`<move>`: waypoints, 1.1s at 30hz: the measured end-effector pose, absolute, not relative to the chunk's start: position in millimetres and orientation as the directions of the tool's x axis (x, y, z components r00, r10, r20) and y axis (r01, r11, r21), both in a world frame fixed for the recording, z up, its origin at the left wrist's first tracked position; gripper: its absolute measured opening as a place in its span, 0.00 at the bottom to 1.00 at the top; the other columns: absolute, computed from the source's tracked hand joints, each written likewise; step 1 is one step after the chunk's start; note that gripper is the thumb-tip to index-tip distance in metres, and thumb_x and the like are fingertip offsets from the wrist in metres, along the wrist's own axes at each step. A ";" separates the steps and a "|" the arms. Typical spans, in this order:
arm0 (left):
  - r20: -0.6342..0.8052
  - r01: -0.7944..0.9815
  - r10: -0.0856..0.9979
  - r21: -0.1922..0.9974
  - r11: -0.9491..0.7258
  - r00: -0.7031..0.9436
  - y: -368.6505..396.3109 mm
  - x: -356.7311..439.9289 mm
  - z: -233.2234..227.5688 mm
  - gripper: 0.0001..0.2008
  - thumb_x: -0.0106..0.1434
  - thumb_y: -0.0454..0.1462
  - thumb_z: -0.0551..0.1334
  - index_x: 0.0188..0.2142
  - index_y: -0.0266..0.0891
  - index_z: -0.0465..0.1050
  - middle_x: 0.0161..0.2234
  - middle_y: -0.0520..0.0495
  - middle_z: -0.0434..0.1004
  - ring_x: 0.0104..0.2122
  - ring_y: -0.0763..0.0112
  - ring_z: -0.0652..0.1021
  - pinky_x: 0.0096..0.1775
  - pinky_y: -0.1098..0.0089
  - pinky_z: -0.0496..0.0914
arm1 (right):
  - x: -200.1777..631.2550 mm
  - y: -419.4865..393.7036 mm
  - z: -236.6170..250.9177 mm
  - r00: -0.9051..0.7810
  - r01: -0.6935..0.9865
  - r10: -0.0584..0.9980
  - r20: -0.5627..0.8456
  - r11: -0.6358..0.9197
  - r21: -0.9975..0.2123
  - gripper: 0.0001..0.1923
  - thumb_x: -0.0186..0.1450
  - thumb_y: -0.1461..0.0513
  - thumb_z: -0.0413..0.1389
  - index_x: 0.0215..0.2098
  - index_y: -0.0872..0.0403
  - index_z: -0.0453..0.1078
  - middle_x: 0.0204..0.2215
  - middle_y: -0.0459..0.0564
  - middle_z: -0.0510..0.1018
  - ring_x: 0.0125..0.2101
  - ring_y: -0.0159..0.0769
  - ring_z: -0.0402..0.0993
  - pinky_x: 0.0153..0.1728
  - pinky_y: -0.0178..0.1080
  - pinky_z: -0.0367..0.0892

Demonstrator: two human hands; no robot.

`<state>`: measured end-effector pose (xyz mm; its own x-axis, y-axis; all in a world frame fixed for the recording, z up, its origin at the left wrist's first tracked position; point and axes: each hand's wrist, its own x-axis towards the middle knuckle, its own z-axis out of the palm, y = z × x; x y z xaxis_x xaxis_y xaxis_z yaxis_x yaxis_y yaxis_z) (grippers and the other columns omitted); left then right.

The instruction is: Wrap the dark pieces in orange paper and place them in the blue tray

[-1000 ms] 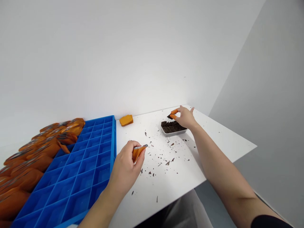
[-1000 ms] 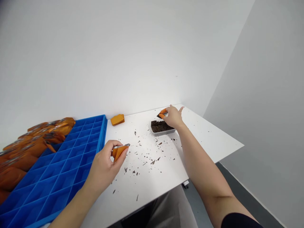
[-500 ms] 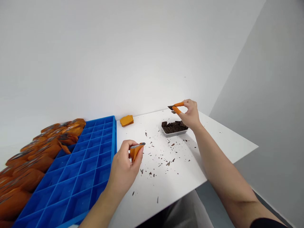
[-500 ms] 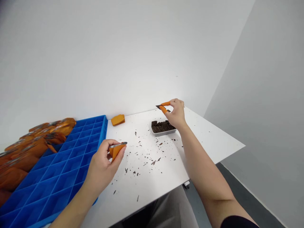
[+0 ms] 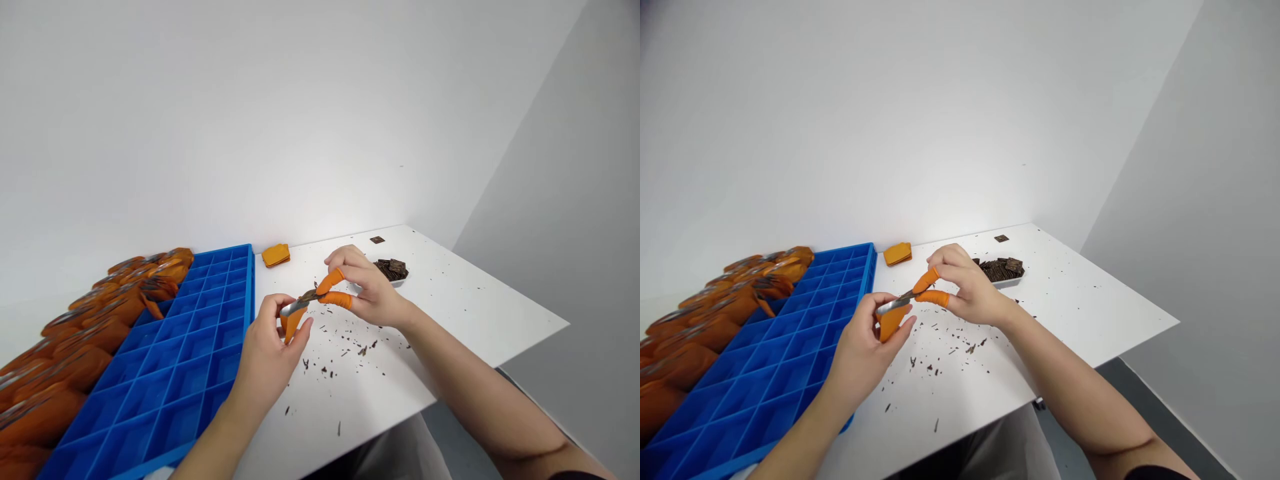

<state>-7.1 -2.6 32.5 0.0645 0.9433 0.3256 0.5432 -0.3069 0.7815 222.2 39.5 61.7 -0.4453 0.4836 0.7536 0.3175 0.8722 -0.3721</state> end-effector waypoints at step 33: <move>0.329 0.553 0.931 0.751 -0.359 0.158 -1.4 -9.8 26.8 0.14 0.66 0.42 0.66 0.50 0.47 0.70 0.49 0.48 0.83 0.45 0.59 0.83 0.47 0.56 0.78 | 210.1 34.7 53.3 -0.485 0.289 0.526 0.699 0.851 -0.439 0.08 0.70 0.54 0.65 0.45 0.47 0.80 0.39 0.49 0.69 0.42 0.38 0.67 0.46 0.45 0.69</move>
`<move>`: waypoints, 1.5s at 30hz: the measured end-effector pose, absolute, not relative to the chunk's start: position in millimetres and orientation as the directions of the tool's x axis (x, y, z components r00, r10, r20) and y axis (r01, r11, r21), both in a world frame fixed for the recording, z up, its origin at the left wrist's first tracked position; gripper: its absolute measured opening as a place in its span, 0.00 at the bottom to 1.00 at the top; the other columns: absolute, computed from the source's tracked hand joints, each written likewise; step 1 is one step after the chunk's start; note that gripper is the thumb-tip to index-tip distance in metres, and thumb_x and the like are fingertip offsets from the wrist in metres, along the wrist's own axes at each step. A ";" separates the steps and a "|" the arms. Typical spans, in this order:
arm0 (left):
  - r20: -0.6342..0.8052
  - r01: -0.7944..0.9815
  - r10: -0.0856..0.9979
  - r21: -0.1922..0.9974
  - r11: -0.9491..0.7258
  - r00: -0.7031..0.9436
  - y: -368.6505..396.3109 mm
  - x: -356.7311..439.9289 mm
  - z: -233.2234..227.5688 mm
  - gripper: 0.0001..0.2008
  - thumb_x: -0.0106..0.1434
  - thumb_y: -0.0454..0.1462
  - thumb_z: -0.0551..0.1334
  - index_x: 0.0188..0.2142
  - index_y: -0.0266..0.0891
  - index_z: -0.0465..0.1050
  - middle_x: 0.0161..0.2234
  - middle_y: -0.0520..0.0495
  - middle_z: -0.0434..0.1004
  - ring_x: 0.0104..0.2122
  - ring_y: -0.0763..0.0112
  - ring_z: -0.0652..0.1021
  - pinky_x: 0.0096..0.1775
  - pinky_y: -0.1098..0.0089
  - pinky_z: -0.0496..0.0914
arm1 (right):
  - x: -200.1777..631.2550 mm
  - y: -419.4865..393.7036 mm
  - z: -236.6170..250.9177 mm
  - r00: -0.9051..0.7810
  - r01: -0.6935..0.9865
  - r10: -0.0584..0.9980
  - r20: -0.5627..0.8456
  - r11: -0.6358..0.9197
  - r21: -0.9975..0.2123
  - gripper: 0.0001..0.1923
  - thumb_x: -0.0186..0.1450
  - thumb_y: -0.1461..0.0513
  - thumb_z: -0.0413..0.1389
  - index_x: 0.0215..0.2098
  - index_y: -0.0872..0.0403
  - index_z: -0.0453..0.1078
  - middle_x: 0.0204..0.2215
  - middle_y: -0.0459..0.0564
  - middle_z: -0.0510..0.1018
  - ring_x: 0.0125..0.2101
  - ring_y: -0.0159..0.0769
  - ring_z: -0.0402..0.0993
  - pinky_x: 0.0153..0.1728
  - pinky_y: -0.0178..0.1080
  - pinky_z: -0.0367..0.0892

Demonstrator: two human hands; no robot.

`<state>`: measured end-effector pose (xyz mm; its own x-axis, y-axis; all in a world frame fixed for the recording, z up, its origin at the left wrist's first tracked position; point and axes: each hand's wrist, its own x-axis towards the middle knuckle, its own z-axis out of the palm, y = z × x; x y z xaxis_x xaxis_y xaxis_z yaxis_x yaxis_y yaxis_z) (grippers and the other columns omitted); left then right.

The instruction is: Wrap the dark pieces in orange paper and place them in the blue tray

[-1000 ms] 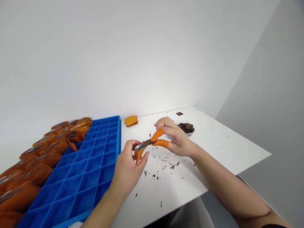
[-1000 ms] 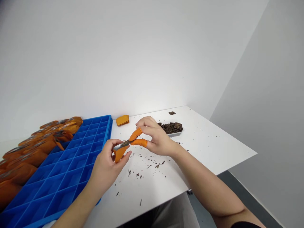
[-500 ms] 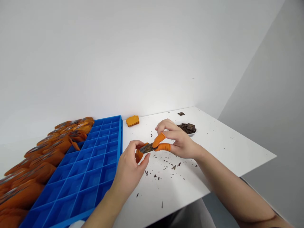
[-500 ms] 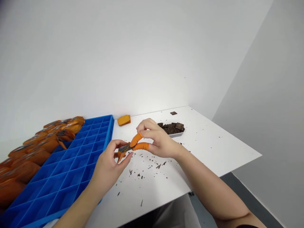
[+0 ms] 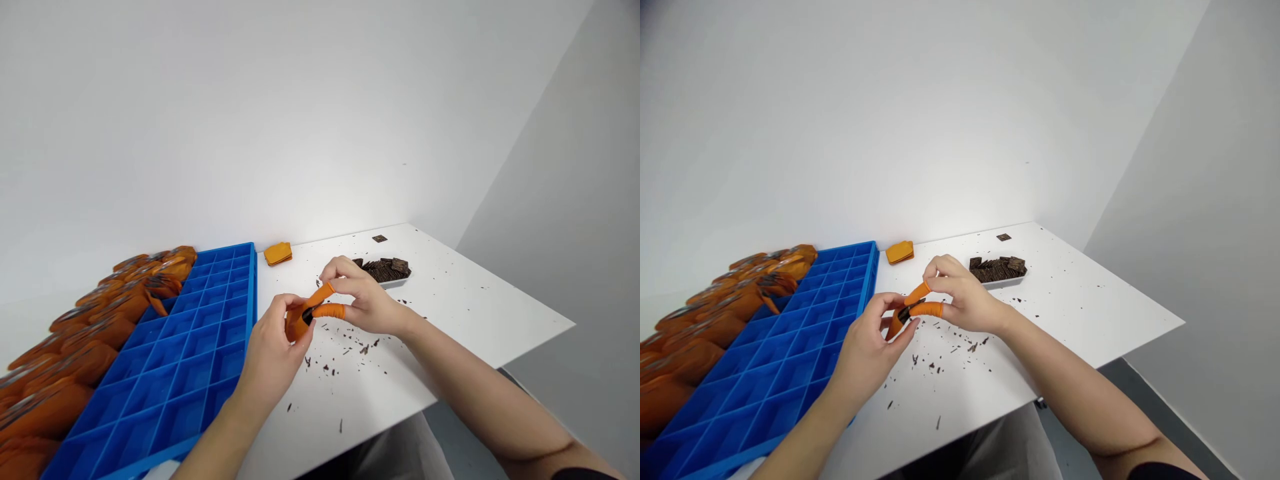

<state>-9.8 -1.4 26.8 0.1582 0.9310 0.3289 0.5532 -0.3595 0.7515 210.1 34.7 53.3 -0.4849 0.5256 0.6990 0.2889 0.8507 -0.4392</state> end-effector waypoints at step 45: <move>0.492 0.729 0.869 0.577 -0.367 0.048 2.7 -18.9 18.0 0.14 0.66 0.42 0.68 0.47 0.41 0.71 0.46 0.42 0.78 0.49 0.52 0.77 0.46 0.58 0.73 | 191.0 63.0 35.8 -0.186 0.278 0.664 0.725 0.743 -0.609 0.14 0.71 0.49 0.62 0.40 0.51 0.74 0.40 0.50 0.76 0.40 0.38 0.74 0.41 0.42 0.76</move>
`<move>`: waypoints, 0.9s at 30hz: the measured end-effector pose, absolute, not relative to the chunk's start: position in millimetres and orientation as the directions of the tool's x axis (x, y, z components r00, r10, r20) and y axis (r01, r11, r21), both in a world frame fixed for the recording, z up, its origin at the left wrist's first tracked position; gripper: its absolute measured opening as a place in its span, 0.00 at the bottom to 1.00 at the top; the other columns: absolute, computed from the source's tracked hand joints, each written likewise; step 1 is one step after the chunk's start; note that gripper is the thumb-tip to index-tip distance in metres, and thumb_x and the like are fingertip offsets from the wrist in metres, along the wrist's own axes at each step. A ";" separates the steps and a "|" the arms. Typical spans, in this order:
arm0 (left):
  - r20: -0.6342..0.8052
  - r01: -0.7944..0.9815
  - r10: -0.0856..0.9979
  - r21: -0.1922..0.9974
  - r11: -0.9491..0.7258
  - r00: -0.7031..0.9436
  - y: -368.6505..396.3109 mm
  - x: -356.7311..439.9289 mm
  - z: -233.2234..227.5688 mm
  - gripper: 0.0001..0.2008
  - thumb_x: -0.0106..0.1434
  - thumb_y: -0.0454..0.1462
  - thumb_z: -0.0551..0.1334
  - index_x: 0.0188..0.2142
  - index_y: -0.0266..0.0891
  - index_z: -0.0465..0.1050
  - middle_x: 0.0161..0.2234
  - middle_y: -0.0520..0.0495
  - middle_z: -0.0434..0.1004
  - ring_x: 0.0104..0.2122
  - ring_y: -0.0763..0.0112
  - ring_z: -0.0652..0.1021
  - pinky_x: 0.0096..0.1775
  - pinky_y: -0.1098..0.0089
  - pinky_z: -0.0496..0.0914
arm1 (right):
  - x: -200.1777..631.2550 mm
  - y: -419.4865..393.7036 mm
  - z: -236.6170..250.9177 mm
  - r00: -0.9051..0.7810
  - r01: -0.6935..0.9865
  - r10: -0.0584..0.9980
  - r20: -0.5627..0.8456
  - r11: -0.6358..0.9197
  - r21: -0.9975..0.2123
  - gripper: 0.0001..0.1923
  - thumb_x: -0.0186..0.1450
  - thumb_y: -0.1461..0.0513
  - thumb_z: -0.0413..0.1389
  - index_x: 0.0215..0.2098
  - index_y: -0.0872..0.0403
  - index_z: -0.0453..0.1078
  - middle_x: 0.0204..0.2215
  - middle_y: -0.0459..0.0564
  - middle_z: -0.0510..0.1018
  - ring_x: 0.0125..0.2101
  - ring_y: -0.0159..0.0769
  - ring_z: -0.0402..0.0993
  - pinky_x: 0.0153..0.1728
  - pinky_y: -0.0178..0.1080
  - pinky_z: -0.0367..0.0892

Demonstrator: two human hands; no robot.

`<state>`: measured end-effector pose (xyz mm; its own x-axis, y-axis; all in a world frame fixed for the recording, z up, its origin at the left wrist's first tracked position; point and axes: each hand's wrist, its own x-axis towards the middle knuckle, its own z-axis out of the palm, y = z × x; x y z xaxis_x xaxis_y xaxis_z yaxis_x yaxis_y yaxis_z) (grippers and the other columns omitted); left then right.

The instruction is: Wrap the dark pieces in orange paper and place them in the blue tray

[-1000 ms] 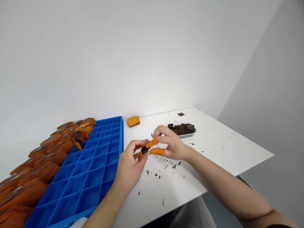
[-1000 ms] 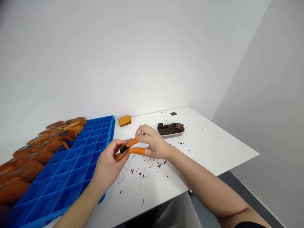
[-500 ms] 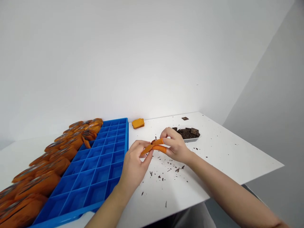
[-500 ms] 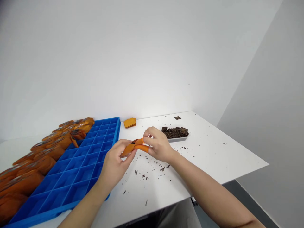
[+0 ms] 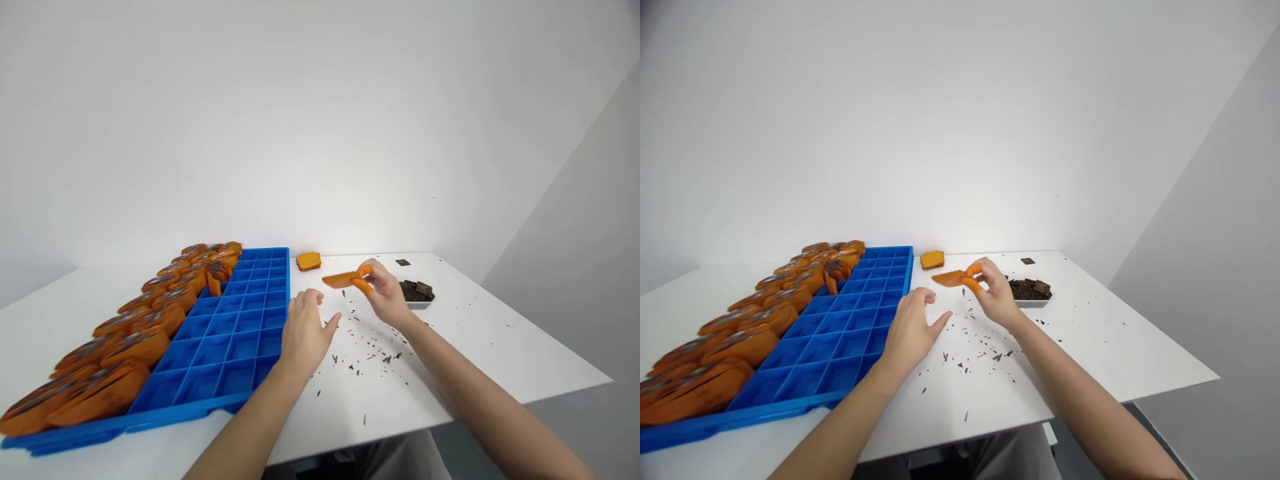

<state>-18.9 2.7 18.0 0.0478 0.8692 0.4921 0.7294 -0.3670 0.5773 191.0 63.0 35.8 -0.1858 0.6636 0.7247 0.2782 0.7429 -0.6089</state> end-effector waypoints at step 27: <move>0.031 0.773 0.927 0.543 -0.329 0.373 9.9 -11.2 -17.1 0.33 0.63 0.46 0.64 0.69 0.52 0.68 0.71 0.44 0.66 0.70 0.37 0.58 0.64 0.46 0.64 | -134.5 178.9 59.2 -0.529 0.649 0.764 0.370 0.645 -0.404 0.06 0.64 0.60 0.68 0.38 0.52 0.78 0.36 0.46 0.85 0.34 0.34 0.78 0.37 0.34 0.68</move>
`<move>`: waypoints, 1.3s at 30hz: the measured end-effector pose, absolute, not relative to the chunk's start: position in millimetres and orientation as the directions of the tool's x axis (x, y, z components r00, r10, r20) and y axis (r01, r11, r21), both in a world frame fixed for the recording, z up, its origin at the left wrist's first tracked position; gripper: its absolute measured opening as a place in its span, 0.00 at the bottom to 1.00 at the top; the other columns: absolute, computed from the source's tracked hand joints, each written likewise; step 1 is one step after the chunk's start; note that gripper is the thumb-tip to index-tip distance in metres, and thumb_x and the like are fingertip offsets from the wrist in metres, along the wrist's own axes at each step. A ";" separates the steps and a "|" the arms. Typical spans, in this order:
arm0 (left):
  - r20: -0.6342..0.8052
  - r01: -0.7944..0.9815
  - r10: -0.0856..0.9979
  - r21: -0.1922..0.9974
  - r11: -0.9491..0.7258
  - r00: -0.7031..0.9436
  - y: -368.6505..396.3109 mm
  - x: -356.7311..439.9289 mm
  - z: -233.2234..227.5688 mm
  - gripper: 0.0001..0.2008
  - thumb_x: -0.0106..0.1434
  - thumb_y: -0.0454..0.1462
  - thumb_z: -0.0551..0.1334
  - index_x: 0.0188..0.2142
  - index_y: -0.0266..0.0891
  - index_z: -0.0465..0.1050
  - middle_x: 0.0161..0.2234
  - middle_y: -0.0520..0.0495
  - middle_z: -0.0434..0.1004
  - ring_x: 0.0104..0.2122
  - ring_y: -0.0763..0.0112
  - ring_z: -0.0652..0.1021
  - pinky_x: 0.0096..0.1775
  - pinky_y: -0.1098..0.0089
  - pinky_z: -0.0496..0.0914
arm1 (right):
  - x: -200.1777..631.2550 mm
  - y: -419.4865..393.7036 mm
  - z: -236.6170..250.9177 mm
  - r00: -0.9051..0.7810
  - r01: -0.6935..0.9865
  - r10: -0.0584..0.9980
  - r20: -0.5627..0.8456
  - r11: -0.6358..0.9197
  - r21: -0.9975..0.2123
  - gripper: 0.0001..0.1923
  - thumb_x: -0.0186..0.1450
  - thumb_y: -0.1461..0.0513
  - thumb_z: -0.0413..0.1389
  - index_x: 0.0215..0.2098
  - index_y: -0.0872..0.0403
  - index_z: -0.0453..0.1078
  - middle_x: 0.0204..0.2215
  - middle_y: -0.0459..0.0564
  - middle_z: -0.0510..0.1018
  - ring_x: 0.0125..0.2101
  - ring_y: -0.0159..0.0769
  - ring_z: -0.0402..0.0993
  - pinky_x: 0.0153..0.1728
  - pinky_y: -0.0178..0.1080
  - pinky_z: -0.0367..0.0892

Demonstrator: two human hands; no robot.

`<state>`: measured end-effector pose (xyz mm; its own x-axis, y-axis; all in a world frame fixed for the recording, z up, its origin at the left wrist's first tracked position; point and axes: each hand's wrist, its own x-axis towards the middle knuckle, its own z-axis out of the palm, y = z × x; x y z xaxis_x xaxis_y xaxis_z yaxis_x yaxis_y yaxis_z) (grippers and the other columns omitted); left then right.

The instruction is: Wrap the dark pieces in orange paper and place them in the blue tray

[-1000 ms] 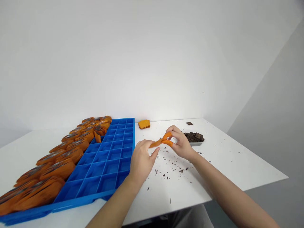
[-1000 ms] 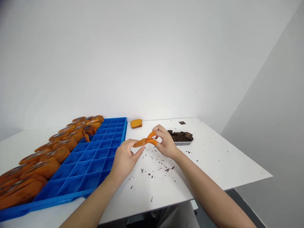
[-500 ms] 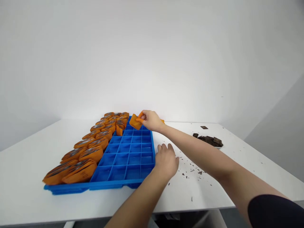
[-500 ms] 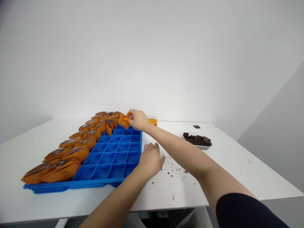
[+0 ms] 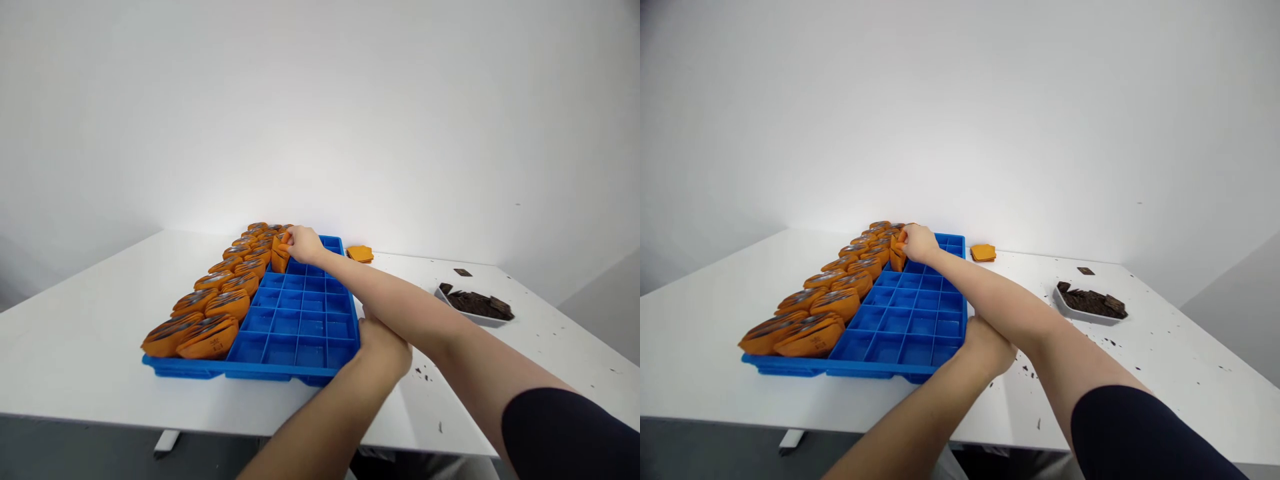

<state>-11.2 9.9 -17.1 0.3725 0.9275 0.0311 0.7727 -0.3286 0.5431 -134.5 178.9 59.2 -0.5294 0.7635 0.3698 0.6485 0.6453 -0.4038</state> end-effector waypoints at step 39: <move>-0.047 0.930 0.958 0.258 -0.262 0.283 -7.6 -13.8 20.5 0.27 0.71 0.49 0.57 0.58 0.29 0.70 0.58 0.27 0.72 0.61 0.41 0.68 0.57 0.52 0.70 | 4.8 173.2 108.3 -0.428 0.904 0.892 0.146 0.422 0.072 0.14 0.70 0.65 0.57 0.52 0.51 0.79 0.51 0.57 0.83 0.46 0.45 0.82 0.43 0.40 0.72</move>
